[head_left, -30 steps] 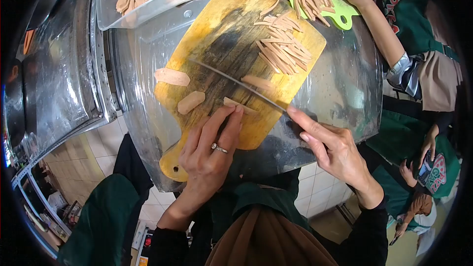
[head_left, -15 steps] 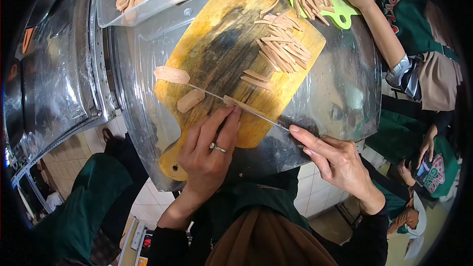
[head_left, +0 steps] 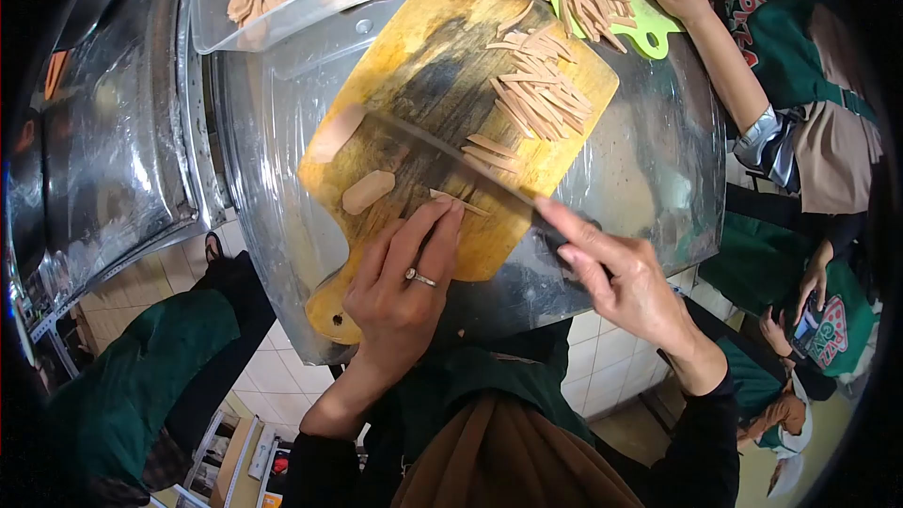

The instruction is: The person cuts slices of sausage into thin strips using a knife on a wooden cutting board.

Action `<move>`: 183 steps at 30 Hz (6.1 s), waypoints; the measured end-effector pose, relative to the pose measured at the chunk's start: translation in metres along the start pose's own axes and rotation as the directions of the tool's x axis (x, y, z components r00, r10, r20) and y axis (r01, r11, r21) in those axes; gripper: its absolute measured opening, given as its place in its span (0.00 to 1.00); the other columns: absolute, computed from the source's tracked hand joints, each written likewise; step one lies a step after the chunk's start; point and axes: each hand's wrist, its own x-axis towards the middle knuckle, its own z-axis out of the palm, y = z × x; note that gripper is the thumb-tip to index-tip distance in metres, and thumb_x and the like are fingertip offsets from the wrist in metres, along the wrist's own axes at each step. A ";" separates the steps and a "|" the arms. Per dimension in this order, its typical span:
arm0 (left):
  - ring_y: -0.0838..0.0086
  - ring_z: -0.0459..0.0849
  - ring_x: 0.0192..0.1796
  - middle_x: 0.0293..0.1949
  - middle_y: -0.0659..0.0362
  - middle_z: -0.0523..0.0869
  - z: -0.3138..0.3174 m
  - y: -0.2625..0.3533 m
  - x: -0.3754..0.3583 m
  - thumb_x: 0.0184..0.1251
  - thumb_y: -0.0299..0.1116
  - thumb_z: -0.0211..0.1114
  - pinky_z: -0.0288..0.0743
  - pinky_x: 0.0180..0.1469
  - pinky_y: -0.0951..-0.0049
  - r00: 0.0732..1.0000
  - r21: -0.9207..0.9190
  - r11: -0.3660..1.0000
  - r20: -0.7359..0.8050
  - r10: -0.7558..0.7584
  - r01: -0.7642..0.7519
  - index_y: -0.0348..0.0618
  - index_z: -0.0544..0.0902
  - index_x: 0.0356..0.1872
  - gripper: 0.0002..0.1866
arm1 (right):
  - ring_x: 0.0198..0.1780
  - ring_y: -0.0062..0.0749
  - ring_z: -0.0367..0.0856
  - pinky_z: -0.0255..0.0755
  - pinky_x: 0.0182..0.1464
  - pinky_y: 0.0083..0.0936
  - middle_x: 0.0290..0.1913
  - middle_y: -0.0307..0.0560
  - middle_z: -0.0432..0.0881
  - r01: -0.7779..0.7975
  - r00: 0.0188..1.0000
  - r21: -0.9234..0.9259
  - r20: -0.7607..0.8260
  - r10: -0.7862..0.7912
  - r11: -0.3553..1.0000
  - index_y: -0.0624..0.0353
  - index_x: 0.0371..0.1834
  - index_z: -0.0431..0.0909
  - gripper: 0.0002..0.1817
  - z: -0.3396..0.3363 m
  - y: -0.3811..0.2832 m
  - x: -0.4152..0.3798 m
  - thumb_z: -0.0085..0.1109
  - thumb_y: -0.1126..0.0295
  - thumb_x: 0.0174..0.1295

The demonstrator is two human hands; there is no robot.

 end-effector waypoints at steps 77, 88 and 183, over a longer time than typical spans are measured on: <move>0.65 0.82 0.56 0.62 0.64 0.85 -0.023 0.001 -0.019 0.57 0.26 0.78 0.74 0.59 0.60 0.984 0.053 0.989 0.107 -0.142 0.137 0.49 0.87 0.62 0.28 | 0.23 0.45 0.82 0.82 0.32 0.39 0.30 0.56 0.86 -0.049 0.987 -0.289 0.136 0.092 0.956 0.36 0.80 0.71 0.35 0.007 -0.035 -0.024 0.64 0.75 0.71; 0.67 0.83 0.56 0.62 0.65 0.85 -0.020 -0.002 -0.024 0.58 0.26 0.77 0.74 0.59 0.60 0.988 0.051 0.990 0.080 -0.134 0.130 0.50 0.88 0.62 0.27 | 0.26 0.46 0.83 0.78 0.35 0.38 0.28 0.58 0.83 -0.042 0.998 -0.107 0.040 0.046 0.993 0.42 0.78 0.75 0.33 0.006 -0.034 -0.031 0.64 0.78 0.70; 0.57 0.86 0.50 0.47 0.53 0.86 0.002 0.032 -0.009 0.62 0.22 0.76 0.82 0.51 0.63 0.994 -0.240 0.966 -0.034 -0.103 0.092 0.43 0.87 0.52 0.17 | 0.41 0.61 0.88 0.84 0.45 0.45 0.53 0.61 0.88 0.002 0.976 -0.089 -0.217 -0.022 0.996 0.32 0.79 0.71 0.28 0.006 0.010 -0.040 0.57 0.66 0.77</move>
